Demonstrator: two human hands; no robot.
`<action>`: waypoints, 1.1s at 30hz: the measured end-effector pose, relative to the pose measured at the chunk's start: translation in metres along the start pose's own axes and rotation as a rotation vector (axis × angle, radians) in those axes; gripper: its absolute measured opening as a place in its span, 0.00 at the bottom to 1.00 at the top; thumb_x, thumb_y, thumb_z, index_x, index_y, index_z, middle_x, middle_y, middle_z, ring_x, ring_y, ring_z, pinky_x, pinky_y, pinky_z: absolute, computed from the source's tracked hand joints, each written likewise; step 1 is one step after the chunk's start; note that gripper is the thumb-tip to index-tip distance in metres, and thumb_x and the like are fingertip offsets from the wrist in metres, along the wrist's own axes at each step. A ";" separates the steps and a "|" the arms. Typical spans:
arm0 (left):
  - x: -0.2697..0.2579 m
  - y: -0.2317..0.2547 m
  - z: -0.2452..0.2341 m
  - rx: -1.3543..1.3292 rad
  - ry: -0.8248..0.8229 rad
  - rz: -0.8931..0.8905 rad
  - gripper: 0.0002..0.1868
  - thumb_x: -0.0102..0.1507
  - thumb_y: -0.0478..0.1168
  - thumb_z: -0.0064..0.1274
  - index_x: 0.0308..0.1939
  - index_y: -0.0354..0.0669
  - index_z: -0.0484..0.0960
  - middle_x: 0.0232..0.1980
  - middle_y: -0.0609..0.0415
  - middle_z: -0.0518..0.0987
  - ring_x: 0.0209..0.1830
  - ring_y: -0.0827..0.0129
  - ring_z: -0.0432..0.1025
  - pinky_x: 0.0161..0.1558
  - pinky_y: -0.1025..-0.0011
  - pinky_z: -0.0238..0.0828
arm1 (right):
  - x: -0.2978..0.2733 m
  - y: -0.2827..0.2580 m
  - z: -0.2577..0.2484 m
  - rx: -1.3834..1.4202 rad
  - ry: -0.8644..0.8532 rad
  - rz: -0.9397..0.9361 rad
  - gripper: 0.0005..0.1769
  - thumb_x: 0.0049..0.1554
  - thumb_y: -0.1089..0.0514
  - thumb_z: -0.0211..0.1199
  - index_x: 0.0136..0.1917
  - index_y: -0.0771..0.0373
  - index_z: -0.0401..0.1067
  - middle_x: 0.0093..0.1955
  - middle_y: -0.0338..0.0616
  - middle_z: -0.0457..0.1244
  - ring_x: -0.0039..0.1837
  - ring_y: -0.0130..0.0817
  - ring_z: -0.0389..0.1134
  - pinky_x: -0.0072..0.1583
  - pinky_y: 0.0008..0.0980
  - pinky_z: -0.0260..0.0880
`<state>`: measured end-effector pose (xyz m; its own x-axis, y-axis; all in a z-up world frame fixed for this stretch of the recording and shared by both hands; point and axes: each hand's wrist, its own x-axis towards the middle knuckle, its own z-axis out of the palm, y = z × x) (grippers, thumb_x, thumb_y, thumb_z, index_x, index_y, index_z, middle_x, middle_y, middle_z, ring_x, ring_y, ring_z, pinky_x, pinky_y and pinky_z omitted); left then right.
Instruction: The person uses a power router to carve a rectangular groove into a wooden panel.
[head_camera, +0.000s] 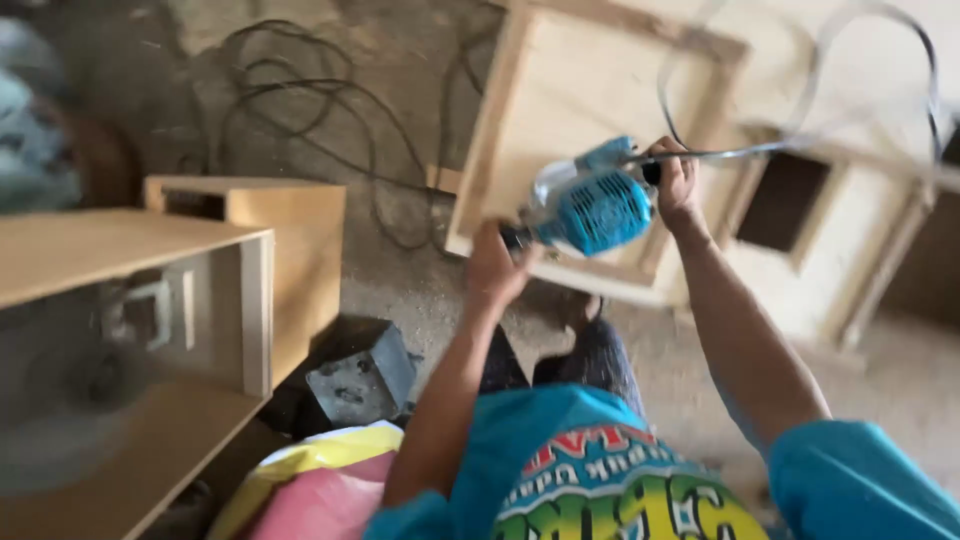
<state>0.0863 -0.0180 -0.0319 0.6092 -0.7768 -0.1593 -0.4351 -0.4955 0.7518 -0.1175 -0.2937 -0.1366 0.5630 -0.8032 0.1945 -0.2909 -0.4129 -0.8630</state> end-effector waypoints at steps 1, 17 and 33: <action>0.008 -0.001 0.001 -0.012 -0.066 -0.014 0.27 0.56 0.46 0.64 0.54 0.38 0.73 0.49 0.37 0.78 0.50 0.42 0.75 0.51 0.54 0.72 | -0.032 0.012 -0.005 0.333 0.017 0.323 0.20 0.70 0.50 0.47 0.47 0.64 0.72 0.37 0.34 0.59 0.41 0.23 0.58 0.45 0.27 0.58; 0.133 0.005 0.030 0.013 -0.501 0.480 0.15 0.65 0.39 0.55 0.53 0.44 0.70 0.47 0.40 0.82 0.47 0.40 0.77 0.45 0.51 0.73 | -0.179 -0.004 0.012 -0.646 0.642 0.051 0.22 0.74 0.56 0.40 0.58 0.79 0.68 0.51 0.50 0.63 0.52 0.36 0.63 0.54 0.34 0.68; -0.029 -0.020 -0.018 0.061 0.064 -0.009 0.25 0.64 0.55 0.60 0.52 0.40 0.73 0.46 0.43 0.81 0.42 0.46 0.78 0.47 0.52 0.72 | 0.085 -0.095 0.074 0.221 -0.239 0.335 0.15 0.59 0.57 0.53 0.36 0.66 0.73 0.36 0.43 0.66 0.39 0.27 0.66 0.44 0.30 0.67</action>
<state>0.0892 0.0208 -0.0310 0.6537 -0.7466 -0.1235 -0.4677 -0.5268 0.7097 0.0151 -0.2909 -0.0723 0.6362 -0.7447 -0.2019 -0.3294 -0.0256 -0.9438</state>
